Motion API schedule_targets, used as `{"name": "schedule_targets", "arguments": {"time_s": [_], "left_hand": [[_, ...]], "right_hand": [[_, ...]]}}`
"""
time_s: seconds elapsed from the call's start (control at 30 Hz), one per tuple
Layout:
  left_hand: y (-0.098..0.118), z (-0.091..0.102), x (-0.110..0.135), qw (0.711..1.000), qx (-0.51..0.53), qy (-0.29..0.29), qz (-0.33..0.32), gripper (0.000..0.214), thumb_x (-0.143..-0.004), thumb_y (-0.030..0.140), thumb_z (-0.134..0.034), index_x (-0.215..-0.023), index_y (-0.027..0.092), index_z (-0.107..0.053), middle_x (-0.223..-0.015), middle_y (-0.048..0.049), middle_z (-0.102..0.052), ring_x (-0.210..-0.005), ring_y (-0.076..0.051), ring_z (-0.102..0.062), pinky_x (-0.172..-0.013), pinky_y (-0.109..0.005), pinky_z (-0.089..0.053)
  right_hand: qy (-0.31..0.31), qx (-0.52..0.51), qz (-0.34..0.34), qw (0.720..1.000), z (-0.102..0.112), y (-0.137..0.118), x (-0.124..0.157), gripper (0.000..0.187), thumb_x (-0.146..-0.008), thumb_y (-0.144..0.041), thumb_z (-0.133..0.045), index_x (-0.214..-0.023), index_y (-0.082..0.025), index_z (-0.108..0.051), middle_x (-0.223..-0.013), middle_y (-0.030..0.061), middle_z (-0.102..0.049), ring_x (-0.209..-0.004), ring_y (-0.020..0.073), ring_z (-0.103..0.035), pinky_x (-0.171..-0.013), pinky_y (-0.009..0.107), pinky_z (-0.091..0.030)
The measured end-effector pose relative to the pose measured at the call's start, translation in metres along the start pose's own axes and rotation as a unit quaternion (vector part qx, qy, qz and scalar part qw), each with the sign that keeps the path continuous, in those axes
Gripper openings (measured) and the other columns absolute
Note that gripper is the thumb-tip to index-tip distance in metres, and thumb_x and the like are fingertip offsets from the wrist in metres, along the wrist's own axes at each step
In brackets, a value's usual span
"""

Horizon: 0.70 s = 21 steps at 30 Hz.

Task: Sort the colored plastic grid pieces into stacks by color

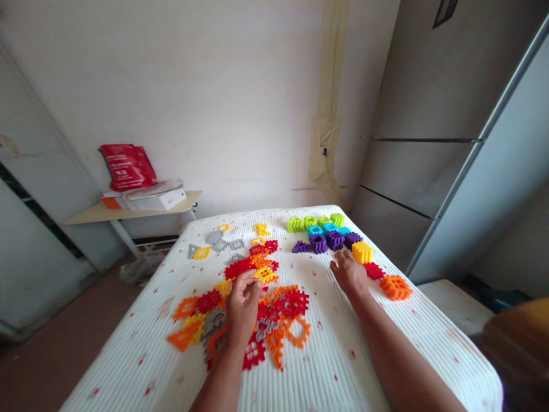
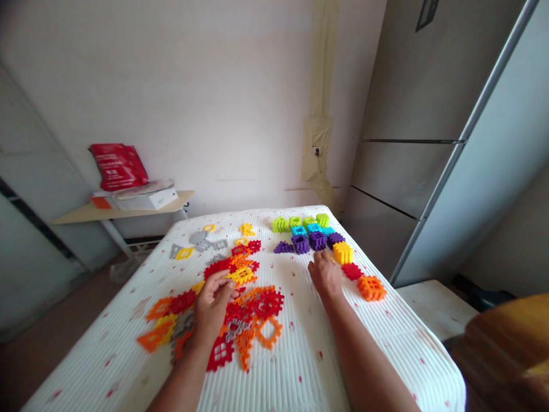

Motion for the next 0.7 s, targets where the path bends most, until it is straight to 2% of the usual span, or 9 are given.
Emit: {"name": "schedule_targets", "arguments": {"time_s": [0.17, 0.27, 0.33, 0.43, 0.53, 0.6, 0.7], "left_hand": [[0.004, 0.036, -0.014, 0.983, -0.061, 0.173, -0.027, 0.03, -0.07, 0.035, -0.06, -0.093, 0.015, -0.063, -0.082, -0.0053, -0.066, -0.07, -0.016, -0.061, -0.067, -0.028, -0.049], [0.01, 0.056, -0.019, 0.961, -0.091, 0.255, -0.048, 0.027, -0.068, 0.033, -0.058, -0.089, 0.015, -0.065, -0.077, -0.0041, -0.066, -0.07, -0.016, -0.06, -0.07, -0.029, -0.048], [0.012, 0.064, -0.02, 0.953, -0.103, 0.277, -0.06, 0.027, -0.069, 0.032, -0.056, -0.088, 0.016, -0.065, -0.077, -0.004, -0.066, -0.069, -0.017, -0.06, -0.07, -0.029, -0.047], [0.013, 0.07, -0.021, 0.947, -0.148, 0.279, -0.064, 0.025, -0.071, 0.032, -0.054, -0.087, 0.017, -0.066, -0.076, -0.0038, -0.067, -0.067, -0.017, -0.059, -0.068, -0.03, -0.046], [0.012, 0.075, -0.024, 0.93, -0.264, 0.251, -0.057, 0.022, -0.073, 0.028, -0.05, -0.083, 0.019, -0.067, -0.08, -0.0048, -0.068, -0.073, -0.019, -0.059, -0.073, -0.032, -0.046], [0.012, 0.076, -0.026, 0.907, -0.369, 0.2, -0.035, 0.023, -0.073, 0.025, -0.048, -0.085, 0.02, -0.067, -0.088, -0.0064, -0.068, -0.082, -0.023, -0.059, -0.077, -0.035, -0.045], [0.01, 0.072, -0.029, 0.853, -0.51, 0.11, 0.017, 0.031, -0.075, 0.027, -0.047, -0.099, 0.022, -0.066, -0.104, -0.0092, -0.066, -0.098, -0.029, -0.054, -0.081, -0.042, -0.043]], "right_hand": [[0.01, -0.053, 0.153, 0.987, -0.009, -0.019, 0.006, 0.027, -0.088, -0.025, -0.037, -0.083, -0.018, -0.062, -0.086, 0.0052, -0.062, -0.073, 0.0128, -0.058, -0.06, 0.021, -0.033], [0.011, -0.097, 0.199, 0.975, -0.02, -0.023, 0.008, 0.026, -0.088, -0.025, -0.038, -0.081, -0.017, -0.062, -0.083, 0.0044, -0.061, -0.069, 0.0116, -0.056, -0.06, 0.021, -0.033], [0.006, -0.127, 0.207, 0.97, -0.025, -0.023, 0.008, 0.024, -0.086, -0.025, -0.039, -0.08, -0.018, -0.062, -0.083, 0.004, -0.061, -0.069, 0.0114, -0.056, -0.06, 0.02, -0.034], [-0.014, -0.157, 0.203, 0.966, -0.029, -0.022, 0.007, 0.021, -0.084, -0.023, -0.041, -0.078, -0.019, -0.061, -0.081, 0.0038, -0.061, -0.071, 0.0121, -0.056, -0.062, 0.02, -0.035], [-0.024, -0.167, 0.2, 0.965, -0.029, -0.021, 0.006, 0.021, -0.082, -0.023, -0.04, -0.076, -0.019, -0.06, -0.081, 0.004, -0.061, -0.073, 0.0128, -0.056, -0.063, 0.021, -0.036], [-0.03, -0.168, 0.201, 0.965, -0.029, -0.021, 0.006, 0.022, -0.082, -0.023, -0.04, -0.076, -0.019, -0.061, -0.08, 0.004, -0.061, -0.073, 0.013, -0.056, -0.063, 0.021, -0.036], [-0.037, -0.165, 0.201, 0.965, -0.03, -0.021, 0.005, 0.023, -0.082, -0.023, -0.04, -0.076, -0.018, -0.061, -0.079, 0.0039, -0.061, -0.073, 0.0129, -0.056, -0.064, 0.021, -0.036]]}}
Point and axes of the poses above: each hand's wrist, its own x-axis away from the middle knuckle, its own z-axis out of the back of the hand, y = z × x, the point moved 1 cm from there along -x, towards the middle knuckle
